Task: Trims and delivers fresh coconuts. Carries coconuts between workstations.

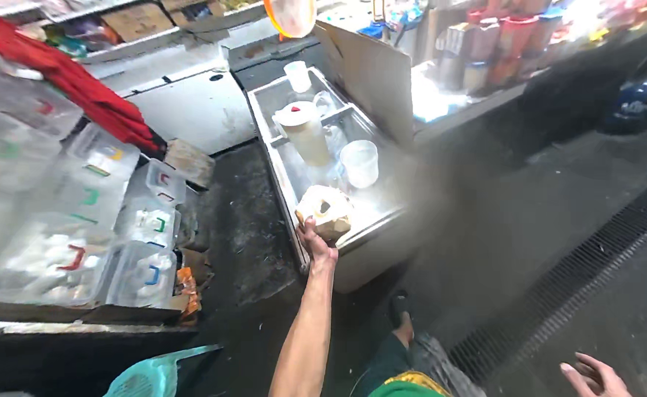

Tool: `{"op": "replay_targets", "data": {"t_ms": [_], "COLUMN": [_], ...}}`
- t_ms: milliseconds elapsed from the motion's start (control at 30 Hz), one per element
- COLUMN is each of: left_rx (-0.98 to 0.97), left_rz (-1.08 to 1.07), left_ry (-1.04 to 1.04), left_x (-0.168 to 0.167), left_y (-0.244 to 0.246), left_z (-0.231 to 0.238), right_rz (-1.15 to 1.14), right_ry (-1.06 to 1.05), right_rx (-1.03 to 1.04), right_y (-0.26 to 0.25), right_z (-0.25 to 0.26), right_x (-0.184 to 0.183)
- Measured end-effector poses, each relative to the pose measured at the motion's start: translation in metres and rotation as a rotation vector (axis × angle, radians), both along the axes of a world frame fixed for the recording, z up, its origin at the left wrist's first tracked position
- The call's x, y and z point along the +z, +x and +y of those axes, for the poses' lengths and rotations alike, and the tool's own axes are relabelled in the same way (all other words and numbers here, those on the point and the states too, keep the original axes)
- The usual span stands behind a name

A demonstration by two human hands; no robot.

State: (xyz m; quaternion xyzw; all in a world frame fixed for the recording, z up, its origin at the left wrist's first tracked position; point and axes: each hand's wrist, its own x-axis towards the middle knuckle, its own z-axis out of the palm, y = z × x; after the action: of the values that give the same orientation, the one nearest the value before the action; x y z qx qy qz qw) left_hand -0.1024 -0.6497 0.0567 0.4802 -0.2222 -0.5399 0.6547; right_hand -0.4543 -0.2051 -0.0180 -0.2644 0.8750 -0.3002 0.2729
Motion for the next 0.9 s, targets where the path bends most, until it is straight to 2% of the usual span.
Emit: {"op": "replay_targets", "data": {"t_ms": [100,233,367,467,667,733,900], "left_rx": [0.071,0.185,0.264,0.260,0.215,0.113,-0.316], "left_rz": [0.131,0.229,0.270,0.188,0.133,0.102,-0.047], "left_ry": [0.001,-0.004,-0.015,-0.021,-0.098,-0.108,0.010], "left_x": [0.008,0.011,0.012,0.008,0.004,0.016,0.061], "left_y": [-0.030,-0.066,-0.095,-0.111,-0.136,-0.131,-0.100], "left_z": [-0.049,-0.088,-0.104,-0.114,-0.151,-0.170,-0.245], "right_rz": [-0.182,-0.463,-0.910,-1.160,-1.141,-1.128,-0.950], "right_ry": [-0.199,-0.399,-0.492,-0.434,-0.257,-0.305,-0.485], "right_rx": [0.096,0.251,0.411,0.424,0.453,0.523,0.817], "right_y": [0.010,0.070,0.113,0.125,0.103,0.085,0.038], "right_z": [-0.138,-0.329,-0.474,-0.539,-0.601,-0.627,-0.713], "right_x": [0.005,0.050,0.076,0.084,0.116,0.128,0.152]}}
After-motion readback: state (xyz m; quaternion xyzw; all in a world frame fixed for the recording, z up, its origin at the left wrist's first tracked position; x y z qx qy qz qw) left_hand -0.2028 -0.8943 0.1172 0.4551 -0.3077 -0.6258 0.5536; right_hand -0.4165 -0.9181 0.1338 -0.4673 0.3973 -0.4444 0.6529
